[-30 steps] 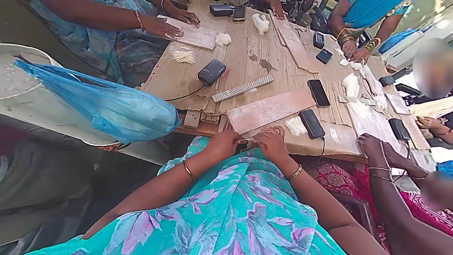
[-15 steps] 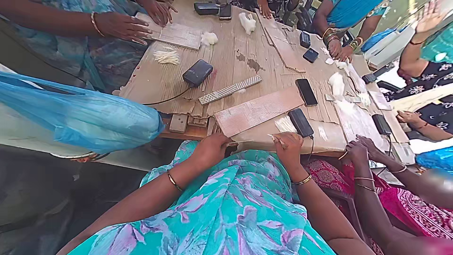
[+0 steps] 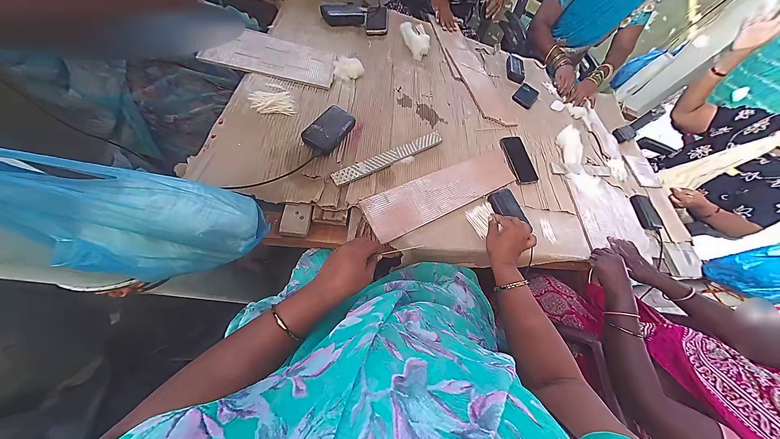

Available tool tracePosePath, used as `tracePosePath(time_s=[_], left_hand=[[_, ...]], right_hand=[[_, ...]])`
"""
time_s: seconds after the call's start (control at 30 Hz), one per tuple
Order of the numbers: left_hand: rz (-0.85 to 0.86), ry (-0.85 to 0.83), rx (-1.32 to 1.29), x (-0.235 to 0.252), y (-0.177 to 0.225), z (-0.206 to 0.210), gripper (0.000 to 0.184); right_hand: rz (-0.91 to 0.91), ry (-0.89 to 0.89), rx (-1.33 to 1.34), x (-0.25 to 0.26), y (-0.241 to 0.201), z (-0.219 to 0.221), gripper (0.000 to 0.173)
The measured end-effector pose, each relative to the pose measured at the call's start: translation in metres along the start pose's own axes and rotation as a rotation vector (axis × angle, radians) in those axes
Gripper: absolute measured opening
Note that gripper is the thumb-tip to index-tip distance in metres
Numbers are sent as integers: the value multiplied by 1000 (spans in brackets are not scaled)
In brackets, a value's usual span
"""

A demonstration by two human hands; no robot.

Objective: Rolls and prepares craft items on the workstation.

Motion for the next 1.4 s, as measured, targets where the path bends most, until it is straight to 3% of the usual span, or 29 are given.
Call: tracePosePath(time_s=[0.2, 0.4, 0.6, 0.8, 0.93, 1.1, 1.27, 1.4], left_hand=[[-22, -35, 15, 2, -3, 3, 27], [8, -23, 27, 1, -5, 5, 27], [-34, -61, -5, 2, -11, 3, 30], [-12, 98, -139, 21, -23, -22, 28], [-56, 252, -63, 59, -34, -56, 30], [-164, 318, 17, 129, -57, -86, 41], [-240, 246, 188, 172, -72, -90, 54], [-161, 246, 289, 182, -71, -89, 46]], right_hand=[[114, -8, 81, 3, 28, -11, 27], [-102, -124, -93, -5, 12, 8, 24], [-122, 95, -37, 4, 9, -15, 23], [-359, 155, 68, 40, -56, -23, 20], [-464, 53, 135, 66, -120, 5, 21], [-470, -178, 110, 81, -188, 58, 31], [-409, -277, 81, 84, -212, 82, 37], [-383, -264, 104, 92, -208, 88, 38]])
Point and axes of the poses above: each hand's wrist, its own x-axis towards the middle knuckle, its own z-axis out of the palm, y = z × x, the point moved 9 cm from there along x, towards the middle knuckle, and after that the axes turned 12 degrees about -x, right-handed, at the moved point
